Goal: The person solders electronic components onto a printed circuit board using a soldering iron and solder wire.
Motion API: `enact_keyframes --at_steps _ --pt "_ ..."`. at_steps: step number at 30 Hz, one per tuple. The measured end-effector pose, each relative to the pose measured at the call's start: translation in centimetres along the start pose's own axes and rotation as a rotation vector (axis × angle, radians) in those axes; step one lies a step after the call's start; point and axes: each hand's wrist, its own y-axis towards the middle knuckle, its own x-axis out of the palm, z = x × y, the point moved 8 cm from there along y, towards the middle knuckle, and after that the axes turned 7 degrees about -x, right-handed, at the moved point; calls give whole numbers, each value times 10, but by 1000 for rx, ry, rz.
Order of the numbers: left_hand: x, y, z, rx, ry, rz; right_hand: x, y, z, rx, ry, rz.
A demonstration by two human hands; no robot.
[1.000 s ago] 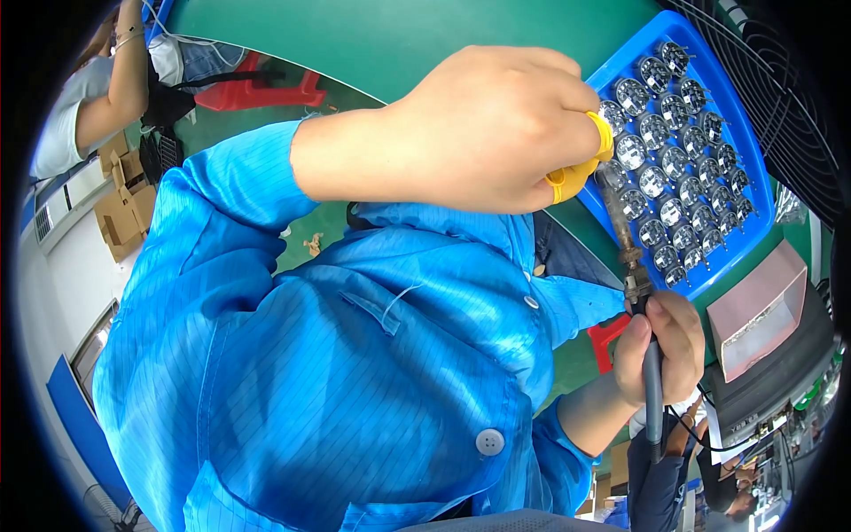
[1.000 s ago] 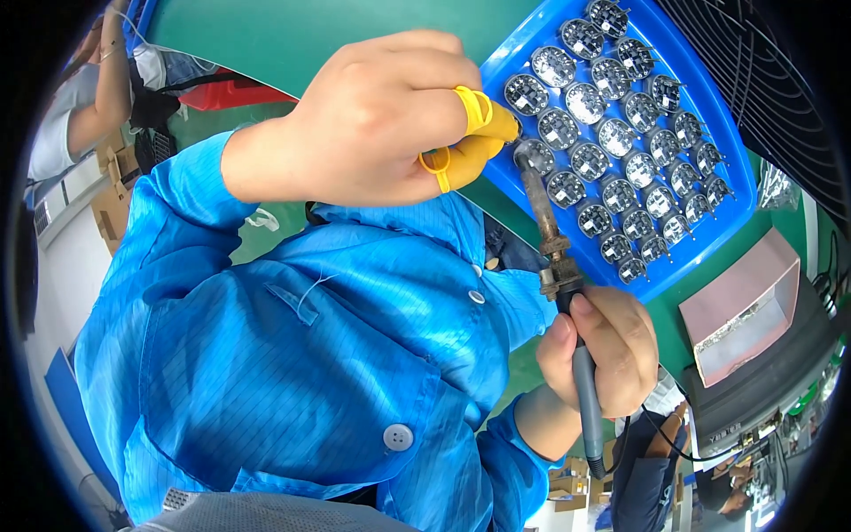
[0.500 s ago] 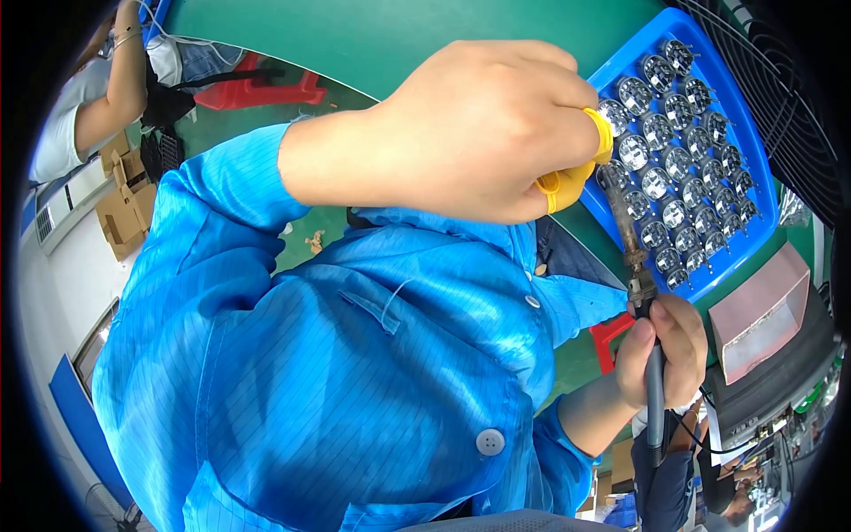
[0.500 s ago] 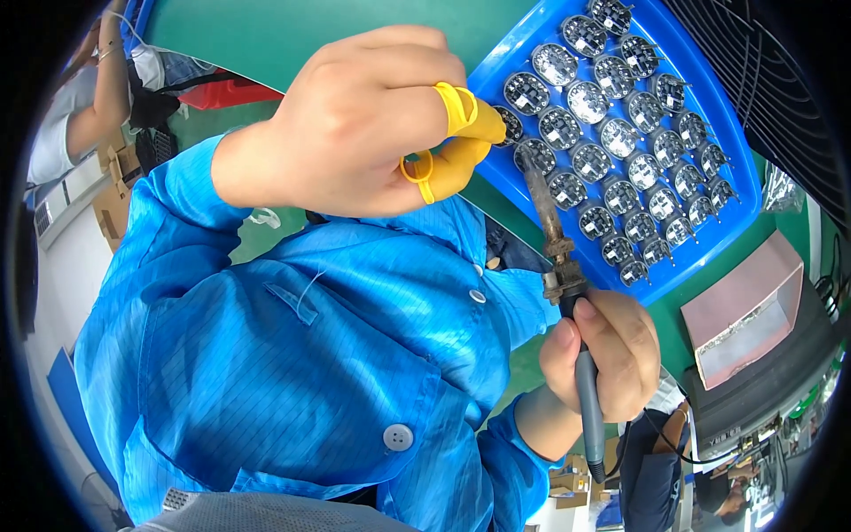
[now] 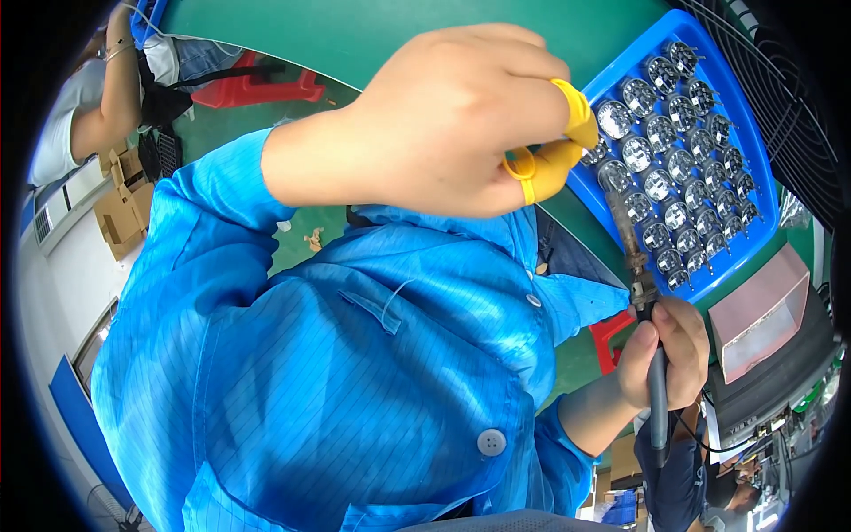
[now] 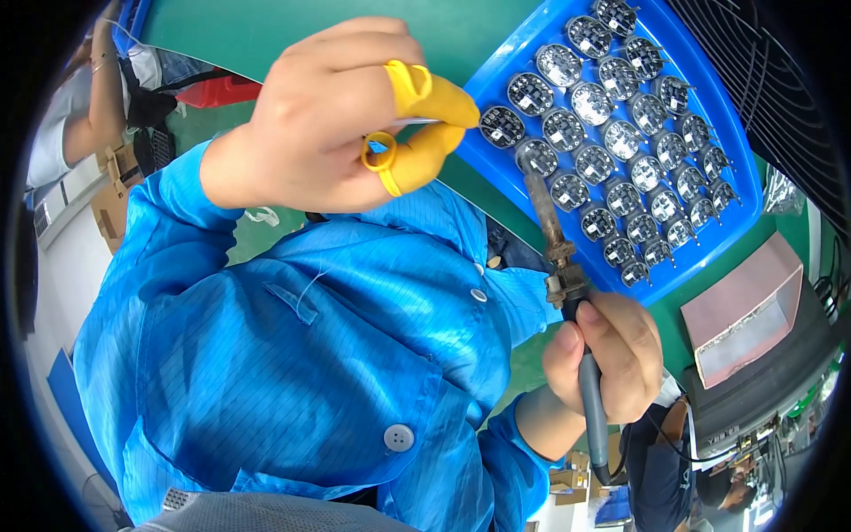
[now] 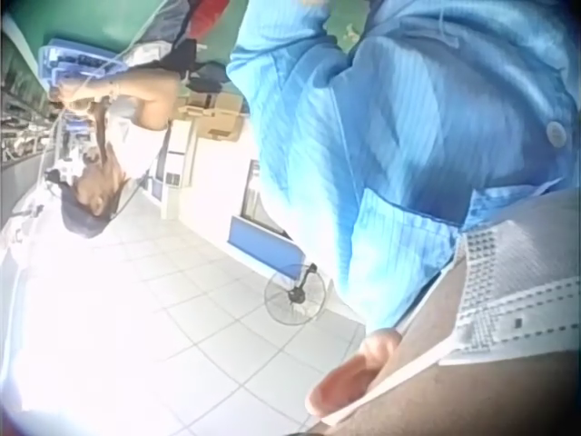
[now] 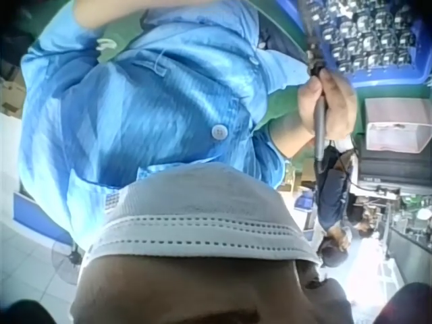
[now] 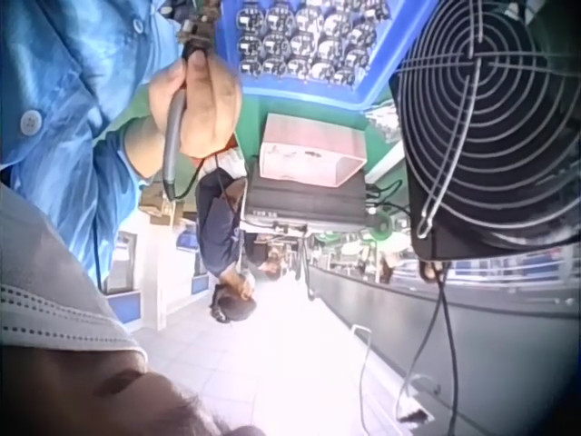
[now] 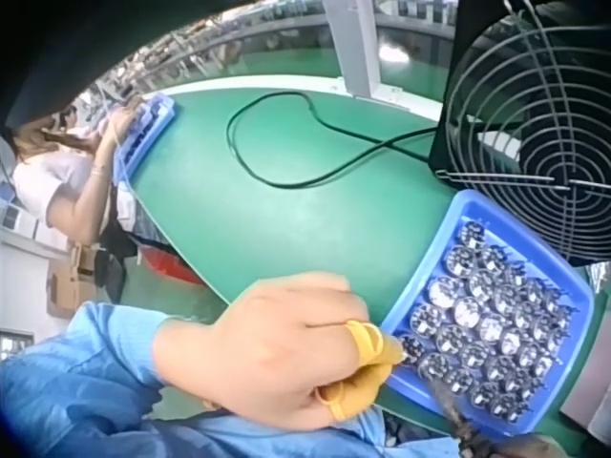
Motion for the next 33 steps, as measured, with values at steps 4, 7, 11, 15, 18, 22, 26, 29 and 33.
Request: enact_keyframes --at_steps 4,7,11,15,18,22,26,29,33 --pt "-15 -7 -4 -97 69 2 -9 -5 -2 -28 70 144" --pt "-20 -6 -2 -24 41 13 2 5 -6 -31 71 87" --pt "-17 -7 -6 -28 5 47 20 17 -7 -60 48 -9" --pt "-11 -5 -9 -40 8 4 22 17 -4 -55 36 -38" --pt "-5 -5 -13 -72 73 -23 23 16 -3 -42 39 -43" --pt "6 -5 -19 -102 149 -75 23 16 -1 -32 53 -31" --pt "8 -2 -15 -21 48 -36 23 19 -3 -47 35 -31" --pt "10 -2 -14 -36 40 -44 24 20 -4 -66 54 -52" --pt "12 -2 -14 -42 56 -76 25 20 -2 -56 56 -39"
